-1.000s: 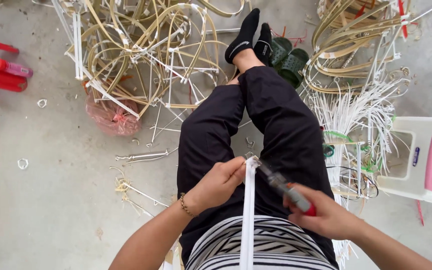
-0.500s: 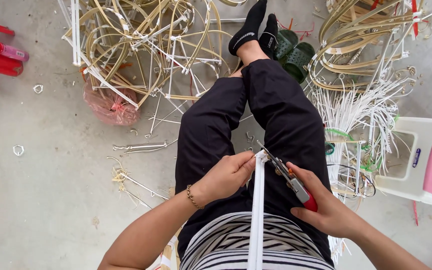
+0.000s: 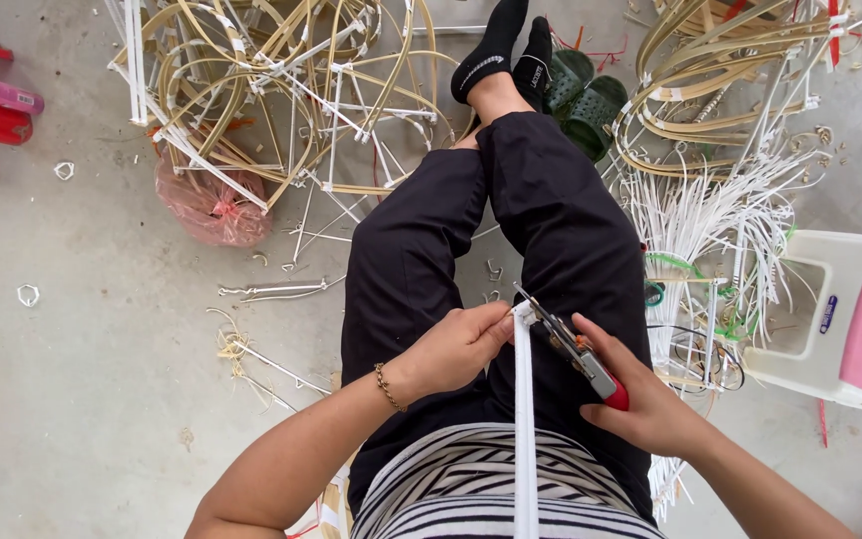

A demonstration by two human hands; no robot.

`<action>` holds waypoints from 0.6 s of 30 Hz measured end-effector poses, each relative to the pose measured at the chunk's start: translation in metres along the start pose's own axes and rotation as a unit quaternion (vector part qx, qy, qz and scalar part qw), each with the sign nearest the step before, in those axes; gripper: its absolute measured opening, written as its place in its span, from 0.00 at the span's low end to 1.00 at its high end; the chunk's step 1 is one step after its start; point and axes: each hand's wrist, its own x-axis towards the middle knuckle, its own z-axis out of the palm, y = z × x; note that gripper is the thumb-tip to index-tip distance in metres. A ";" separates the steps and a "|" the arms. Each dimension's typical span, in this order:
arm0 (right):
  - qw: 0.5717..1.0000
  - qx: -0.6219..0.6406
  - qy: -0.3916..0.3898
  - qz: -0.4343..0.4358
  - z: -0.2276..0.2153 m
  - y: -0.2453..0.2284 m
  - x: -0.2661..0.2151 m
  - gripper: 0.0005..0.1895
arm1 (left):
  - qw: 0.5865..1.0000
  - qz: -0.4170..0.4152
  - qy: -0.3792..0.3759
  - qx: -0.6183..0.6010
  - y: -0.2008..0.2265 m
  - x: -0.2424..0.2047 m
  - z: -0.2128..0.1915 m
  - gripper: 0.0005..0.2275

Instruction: Cutting and assembling bamboo/wood frame components for furniture manufacturing.

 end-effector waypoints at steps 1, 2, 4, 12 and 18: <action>1.000 0.009 0.003 -0.003 0.001 0.002 0.003 0.52 | 1.000 -0.005 0.004 -0.001 0.001 0.000 0.000 0.15; 1.000 0.009 0.003 -0.004 0.003 0.008 0.007 0.52 | 1.000 -0.005 0.004 0.000 -0.001 0.002 -0.001 0.15; 1.000 -0.009 0.020 0.010 0.007 0.021 0.014 0.44 | 1.000 -0.014 0.005 0.004 -0.005 0.004 -0.001 0.16; 0.991 0.032 0.118 0.058 0.003 0.104 0.025 0.24 | 0.995 0.044 0.005 -0.092 -0.037 0.014 -0.010 0.14; 0.946 0.102 0.280 0.126 -0.059 0.188 0.060 0.42 | 0.933 -0.060 0.092 -0.342 -0.059 0.050 -0.061 0.10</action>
